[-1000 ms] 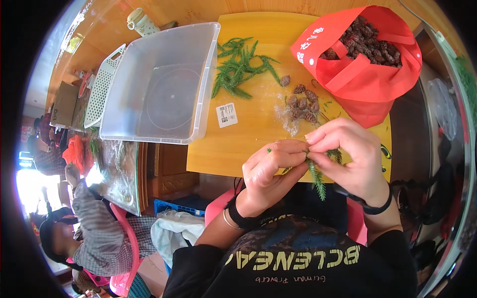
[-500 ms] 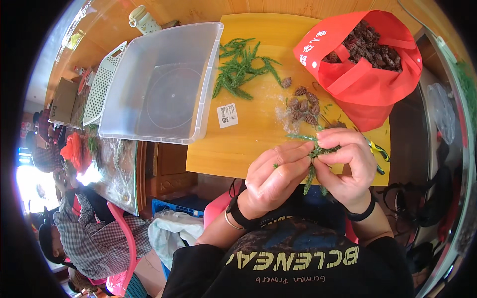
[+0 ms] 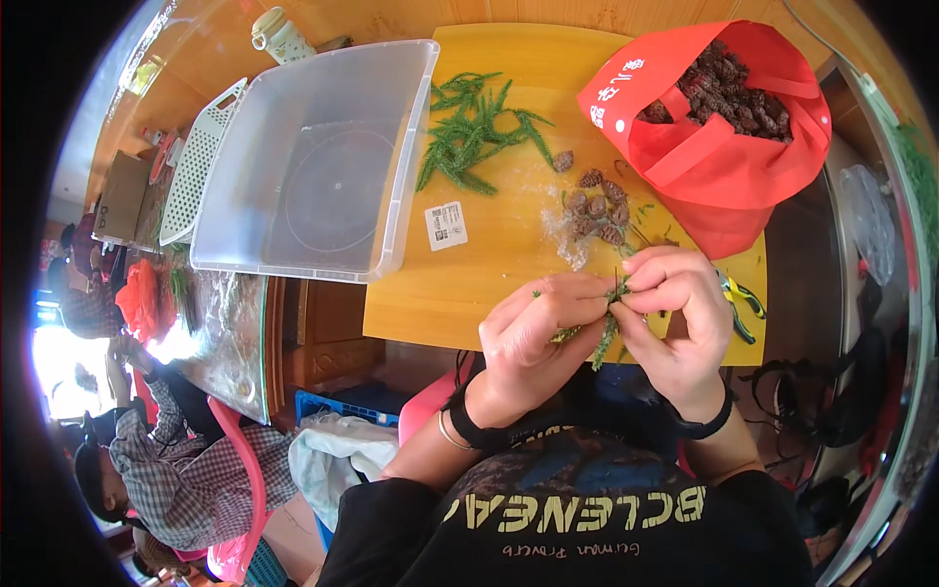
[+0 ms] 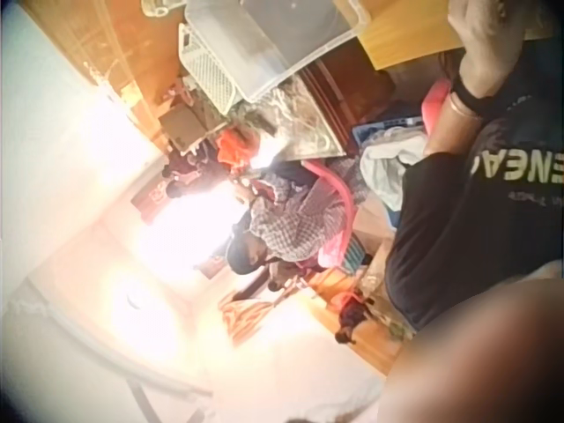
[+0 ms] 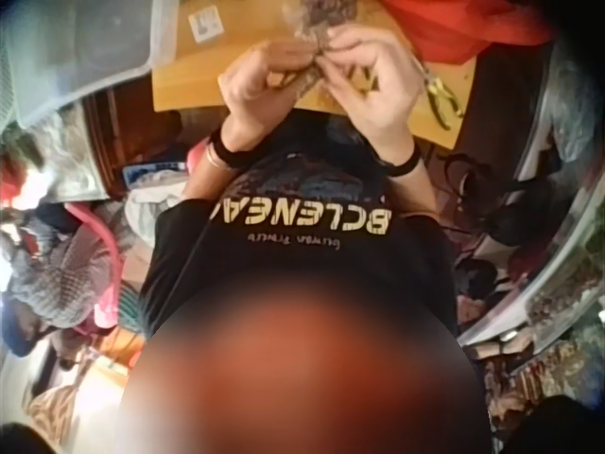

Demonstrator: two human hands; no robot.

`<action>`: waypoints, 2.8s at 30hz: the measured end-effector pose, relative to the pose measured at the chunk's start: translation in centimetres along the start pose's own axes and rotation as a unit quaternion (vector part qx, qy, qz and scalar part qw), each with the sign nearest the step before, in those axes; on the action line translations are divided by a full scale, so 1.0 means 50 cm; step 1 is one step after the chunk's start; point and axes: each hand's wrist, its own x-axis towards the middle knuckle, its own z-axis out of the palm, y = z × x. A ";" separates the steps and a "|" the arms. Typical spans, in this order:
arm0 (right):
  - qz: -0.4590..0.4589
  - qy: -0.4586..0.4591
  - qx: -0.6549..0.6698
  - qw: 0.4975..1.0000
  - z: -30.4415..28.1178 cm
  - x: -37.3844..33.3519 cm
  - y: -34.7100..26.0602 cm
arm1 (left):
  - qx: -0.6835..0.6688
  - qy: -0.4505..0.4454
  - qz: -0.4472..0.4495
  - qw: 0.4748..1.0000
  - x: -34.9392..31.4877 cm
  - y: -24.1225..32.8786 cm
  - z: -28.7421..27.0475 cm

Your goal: Trim small green plant branches and sort them while working at a production table.

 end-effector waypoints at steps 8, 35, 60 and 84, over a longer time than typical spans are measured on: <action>-0.055 -0.047 -0.003 0.997 -0.013 0.003 0.004 | -0.052 -0.003 -0.045 0.998 0.002 0.000 -0.004; 0.285 -0.151 -0.311 0.894 -0.307 -0.177 0.194 | -0.453 -0.111 -0.333 0.819 0.009 -0.018 -0.021; 0.105 -0.352 -0.038 0.930 -0.202 0.008 0.018 | -0.485 -0.170 -0.329 0.793 -0.005 -0.025 -0.028; -0.002 -0.344 -0.103 0.933 -0.184 0.034 0.014 | -0.505 -0.212 -0.457 0.701 0.001 -0.017 -0.042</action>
